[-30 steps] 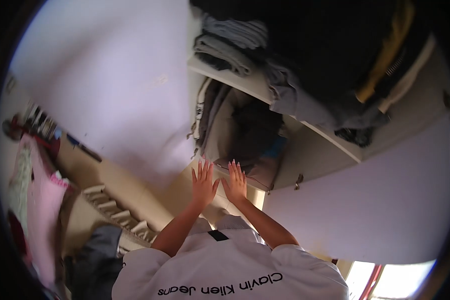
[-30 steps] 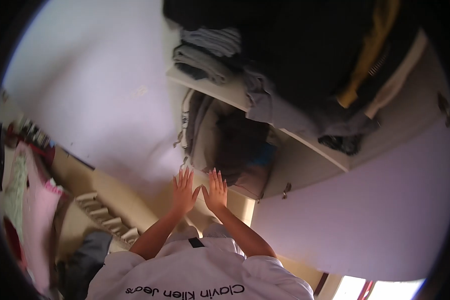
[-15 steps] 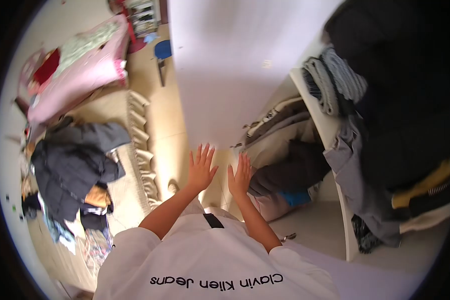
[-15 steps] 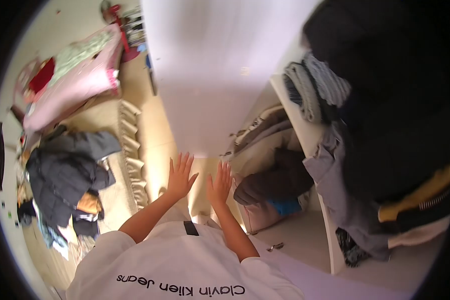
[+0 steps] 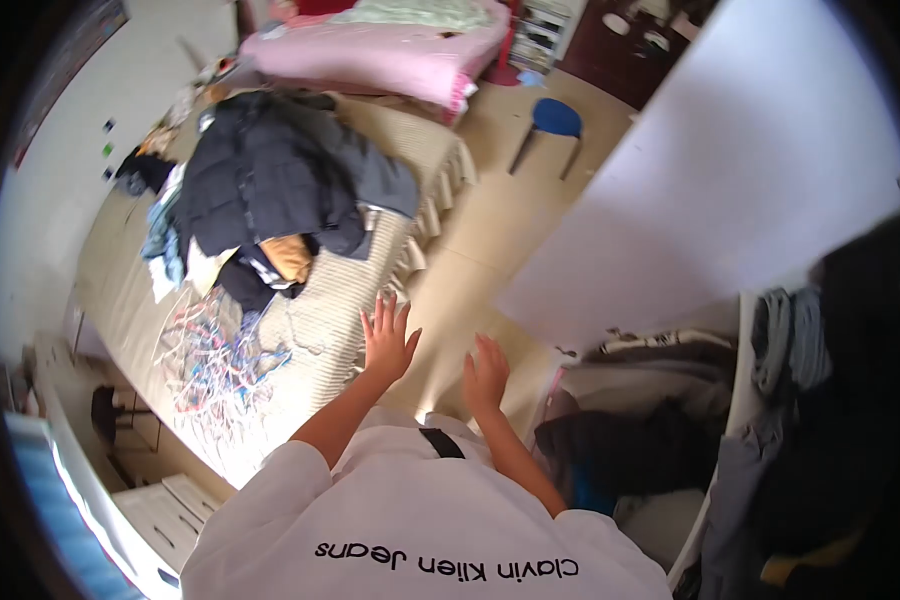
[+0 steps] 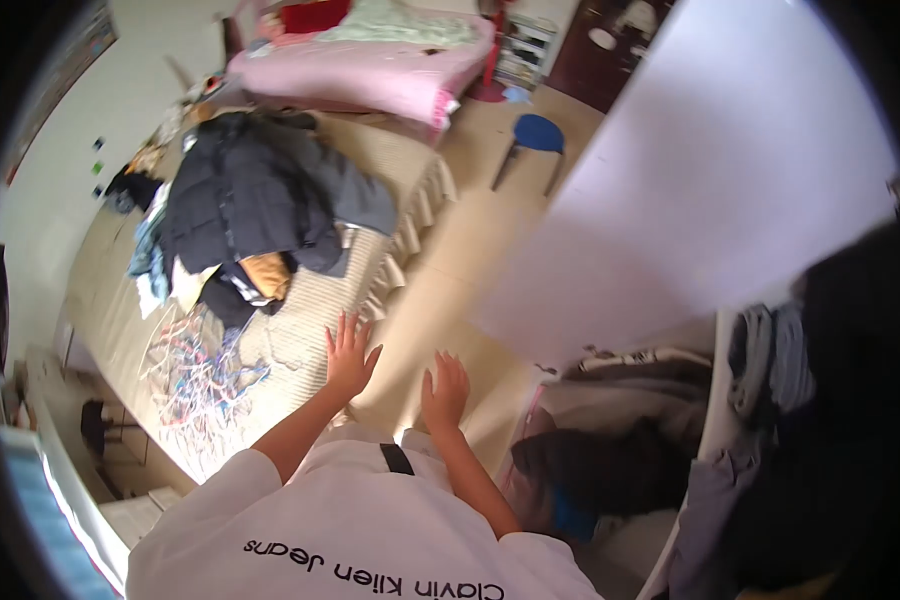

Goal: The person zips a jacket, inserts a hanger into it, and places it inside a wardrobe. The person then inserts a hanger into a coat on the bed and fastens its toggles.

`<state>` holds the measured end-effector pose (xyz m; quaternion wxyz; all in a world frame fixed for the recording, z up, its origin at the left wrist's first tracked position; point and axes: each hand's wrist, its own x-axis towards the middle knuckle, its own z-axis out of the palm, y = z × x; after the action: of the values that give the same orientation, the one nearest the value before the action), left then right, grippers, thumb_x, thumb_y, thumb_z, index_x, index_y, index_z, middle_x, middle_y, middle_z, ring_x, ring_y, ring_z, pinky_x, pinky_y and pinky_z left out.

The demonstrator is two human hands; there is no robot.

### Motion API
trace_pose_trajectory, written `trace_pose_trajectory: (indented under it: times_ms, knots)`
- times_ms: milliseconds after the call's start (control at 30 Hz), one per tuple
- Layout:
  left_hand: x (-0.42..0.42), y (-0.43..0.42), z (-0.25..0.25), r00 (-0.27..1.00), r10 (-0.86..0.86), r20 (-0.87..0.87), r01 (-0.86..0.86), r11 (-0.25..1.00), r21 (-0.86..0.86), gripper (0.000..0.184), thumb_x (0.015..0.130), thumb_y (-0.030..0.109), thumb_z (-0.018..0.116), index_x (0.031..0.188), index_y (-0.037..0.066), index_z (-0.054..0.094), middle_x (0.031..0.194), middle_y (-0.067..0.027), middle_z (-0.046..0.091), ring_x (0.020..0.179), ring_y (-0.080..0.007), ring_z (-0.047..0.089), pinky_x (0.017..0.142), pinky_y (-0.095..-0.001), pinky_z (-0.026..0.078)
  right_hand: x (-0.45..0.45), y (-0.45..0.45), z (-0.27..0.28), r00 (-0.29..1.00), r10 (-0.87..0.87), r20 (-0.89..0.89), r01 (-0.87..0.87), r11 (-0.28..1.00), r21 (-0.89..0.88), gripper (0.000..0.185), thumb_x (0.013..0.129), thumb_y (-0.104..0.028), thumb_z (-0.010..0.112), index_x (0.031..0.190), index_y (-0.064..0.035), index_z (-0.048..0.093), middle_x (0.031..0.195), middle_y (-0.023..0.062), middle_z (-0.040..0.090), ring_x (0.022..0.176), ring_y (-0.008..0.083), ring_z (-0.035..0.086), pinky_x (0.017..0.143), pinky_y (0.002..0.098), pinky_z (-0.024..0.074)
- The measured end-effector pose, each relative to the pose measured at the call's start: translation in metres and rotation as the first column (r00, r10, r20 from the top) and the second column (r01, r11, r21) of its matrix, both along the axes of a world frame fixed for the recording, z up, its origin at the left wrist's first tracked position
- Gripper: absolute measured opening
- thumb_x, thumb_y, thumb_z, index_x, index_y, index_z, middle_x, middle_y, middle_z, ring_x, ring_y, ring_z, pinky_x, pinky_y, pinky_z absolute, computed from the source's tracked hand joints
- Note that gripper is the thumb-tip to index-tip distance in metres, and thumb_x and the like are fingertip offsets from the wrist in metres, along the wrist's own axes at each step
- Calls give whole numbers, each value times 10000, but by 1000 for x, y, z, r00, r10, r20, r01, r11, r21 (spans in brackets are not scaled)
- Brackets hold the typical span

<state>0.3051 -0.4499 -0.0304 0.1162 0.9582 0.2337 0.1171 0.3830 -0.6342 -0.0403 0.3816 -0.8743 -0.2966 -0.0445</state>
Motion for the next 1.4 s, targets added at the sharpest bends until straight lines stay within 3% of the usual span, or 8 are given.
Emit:
trace_pose_trajectory:
  times_ms: [167,433,667,900,1100,1400]
  knots:
    - [-66,57,-16,984,149,98,-138,984,-110,327,864,275,546,1155,125,534,1249,-97,477,1300,-343,295,1043,-603,181,-32,60,-21,988,129,-85,-133,990,-48,417,822,-149,576,1214,-34,496,1242,209,488,1171,381,433,975,459,350]
    - [-190,126,-31,913,402,71,-377,897,-230,271,852,243,550,1096,124,559,1191,-72,523,1282,-308,336,1037,-598,189,-112,196,-25,855,511,-81,-515,857,-23,437,817,-169,585,1217,-20,490,1258,209,480,1169,376,438,984,454,335]
    - [-274,180,-48,804,594,20,-575,787,-222,259,857,243,535,1084,123,567,1165,-60,544,1251,-301,376,1041,-586,192,-156,236,-40,825,539,-167,-548,836,-8,369,854,-167,544,1184,-8,502,1229,177,499,1159,330,448,988,405,339]
    - [-274,181,-65,767,638,-67,-627,725,-284,266,855,254,537,1091,135,564,1174,-55,537,1259,-295,367,1042,-585,195,-141,277,-41,811,573,-115,-578,816,-10,331,836,-148,568,1127,4,526,1137,182,553,1073,353,506,931,431,382]
    - [-256,179,-71,688,719,-102,-706,629,-325,274,850,254,538,1098,140,561,1177,-54,533,1253,-301,369,1039,-589,190,-135,315,-51,666,725,-179,-738,675,-11,313,820,-128,596,1111,-28,540,1111,155,566,1028,323,525,905,393,401]
    - [-234,170,-69,486,845,-224,-854,404,-328,278,858,255,526,1104,131,560,1171,-58,540,1264,-298,360,1048,-575,177,-96,349,-35,518,799,-305,-834,552,28,273,823,-116,587,1080,-28,556,1055,153,586,999,324,530,885,390,400]
